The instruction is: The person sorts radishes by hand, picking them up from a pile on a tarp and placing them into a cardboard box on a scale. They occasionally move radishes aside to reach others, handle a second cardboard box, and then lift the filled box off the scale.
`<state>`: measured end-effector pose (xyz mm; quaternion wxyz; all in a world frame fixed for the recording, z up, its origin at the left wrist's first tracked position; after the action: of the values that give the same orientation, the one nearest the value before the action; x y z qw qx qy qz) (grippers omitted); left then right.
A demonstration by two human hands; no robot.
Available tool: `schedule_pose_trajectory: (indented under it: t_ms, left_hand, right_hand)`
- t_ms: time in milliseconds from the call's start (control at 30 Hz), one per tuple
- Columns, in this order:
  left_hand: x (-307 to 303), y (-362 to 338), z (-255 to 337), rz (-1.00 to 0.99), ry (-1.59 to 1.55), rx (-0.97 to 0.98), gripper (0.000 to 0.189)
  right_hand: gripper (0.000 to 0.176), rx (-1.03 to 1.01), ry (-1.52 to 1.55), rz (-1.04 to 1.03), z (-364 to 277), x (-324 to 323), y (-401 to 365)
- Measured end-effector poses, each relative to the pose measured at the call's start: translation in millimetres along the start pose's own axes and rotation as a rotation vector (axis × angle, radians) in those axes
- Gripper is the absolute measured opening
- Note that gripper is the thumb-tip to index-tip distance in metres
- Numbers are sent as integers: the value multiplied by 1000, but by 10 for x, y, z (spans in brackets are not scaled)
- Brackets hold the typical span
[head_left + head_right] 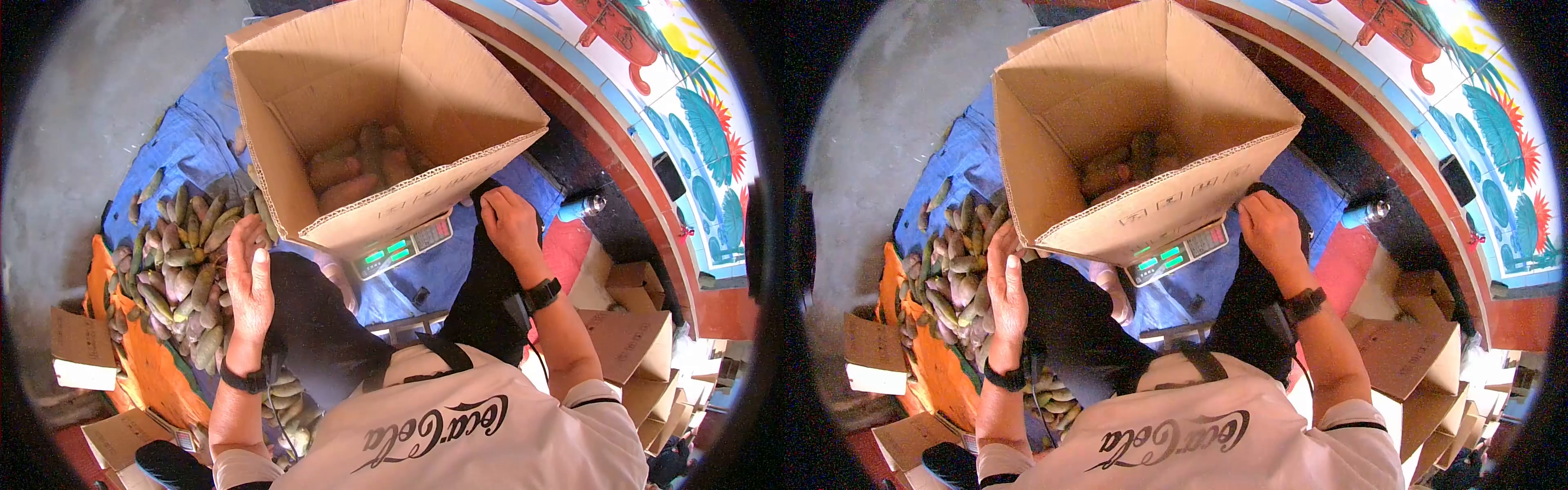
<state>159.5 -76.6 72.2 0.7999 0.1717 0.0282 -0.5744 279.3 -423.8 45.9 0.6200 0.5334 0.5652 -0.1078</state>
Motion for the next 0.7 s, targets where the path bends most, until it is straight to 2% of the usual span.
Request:
schedule_pose_trajectory:
  t_ms: [700]
  left_hand:
    - [-3,7,-68,-5,49,55,43]
  right_hand:
    - [4,-143,63,-4,-281,147,44]
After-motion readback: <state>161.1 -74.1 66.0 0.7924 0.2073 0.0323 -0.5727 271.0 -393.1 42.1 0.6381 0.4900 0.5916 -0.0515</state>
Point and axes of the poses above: each hand's wrist, its own y-axis towards the middle knuckle, its own x-axis out of the palm, z = x × y, the point moved 6 cm from there along y, towards the middle knuckle, and after that the axes turned 3 degrees about -y, right-handed, at the moved point
